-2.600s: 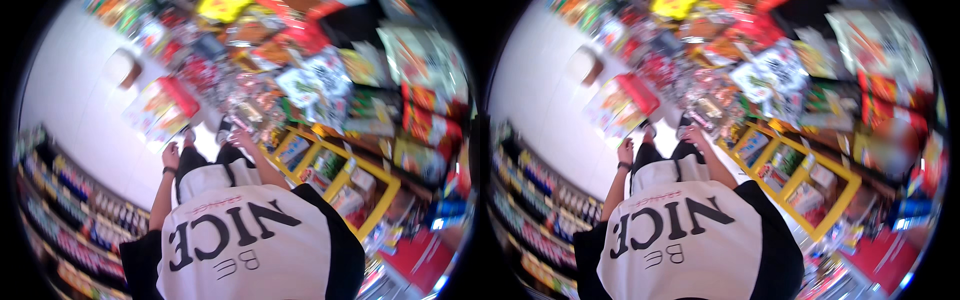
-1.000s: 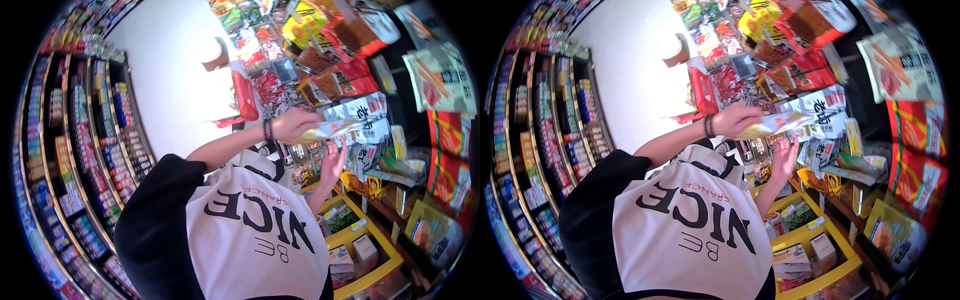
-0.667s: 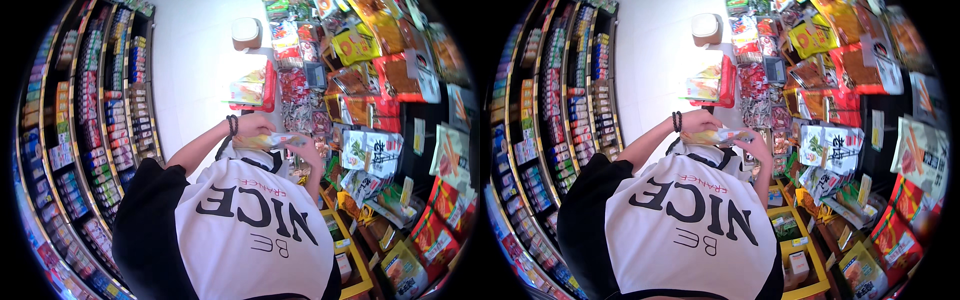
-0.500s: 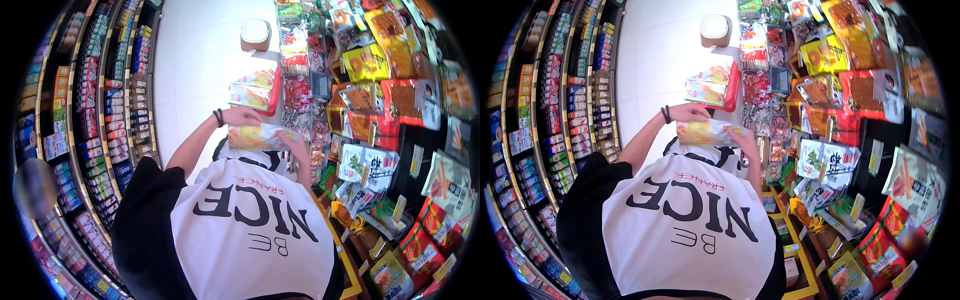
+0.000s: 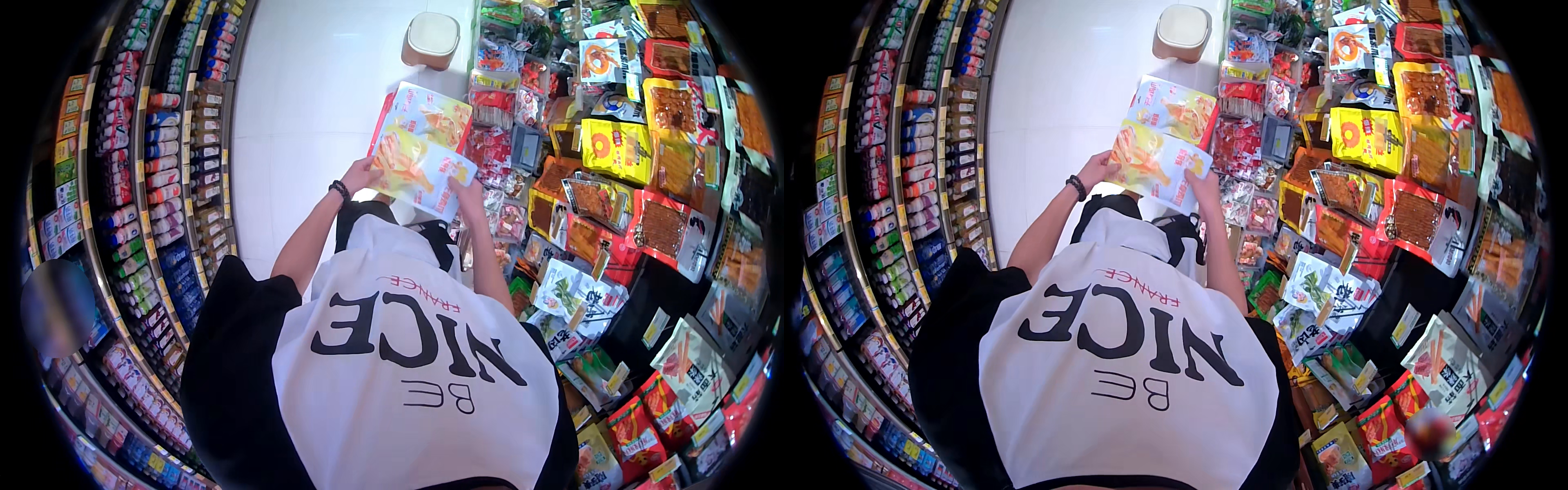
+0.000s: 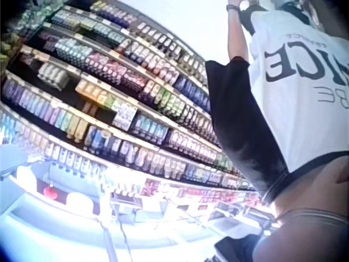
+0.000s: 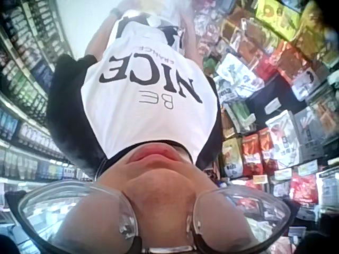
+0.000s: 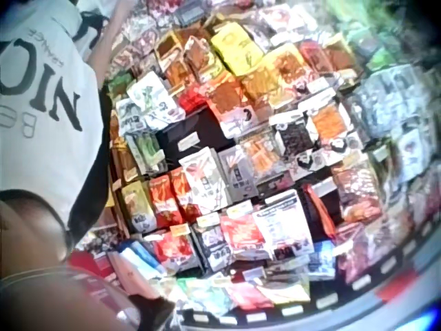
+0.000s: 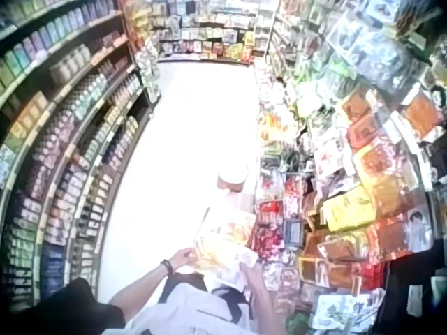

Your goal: The person organizes various snack packets on store shelves by picking them up and placing them into a red plastic basket.

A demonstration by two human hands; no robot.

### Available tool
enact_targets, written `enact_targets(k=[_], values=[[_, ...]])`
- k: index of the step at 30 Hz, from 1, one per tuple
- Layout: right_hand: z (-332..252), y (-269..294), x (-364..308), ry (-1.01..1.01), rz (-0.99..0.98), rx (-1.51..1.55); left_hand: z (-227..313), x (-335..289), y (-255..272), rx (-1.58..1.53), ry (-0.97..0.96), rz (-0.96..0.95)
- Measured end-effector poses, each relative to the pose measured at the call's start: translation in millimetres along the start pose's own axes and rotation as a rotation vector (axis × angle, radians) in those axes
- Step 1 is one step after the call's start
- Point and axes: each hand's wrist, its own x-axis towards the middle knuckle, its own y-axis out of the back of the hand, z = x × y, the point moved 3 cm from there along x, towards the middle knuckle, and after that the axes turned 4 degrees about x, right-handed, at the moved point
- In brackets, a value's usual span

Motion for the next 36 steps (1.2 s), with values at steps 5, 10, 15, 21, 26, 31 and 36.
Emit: enact_targets(k=[5, 10, 15, 21, 26, 31, 36], values=[[35, -1, 47, 0.017, 0.093, -0.219, -63, 56, 18, -0.007, 0.092, 0.059], [53, -12, 85, 0.122, 0.265, -0.131, -89, 86, 27, 0.417, 0.066, 0.199], [100, -5, 148, 0.084, 0.288, -0.076, -52, 118, 21, 0.495, 0.18, 0.404], [88, -2, 135, 0.271, 0.566, -0.242, -63, 114, 15, 0.726, 0.065, 0.545], [114, 28, 94, 0.237, 0.66, -0.289, -67, 92, 13, 0.742, 0.103, 0.385], [169, 54, 54, -0.217, 0.202, -0.35, -98, 90, 30, 0.63, 0.172, 0.247], [175, 66, 5, -0.274, 0.216, -0.271, -99, 118, 29, 0.513, 0.132, 0.241]])
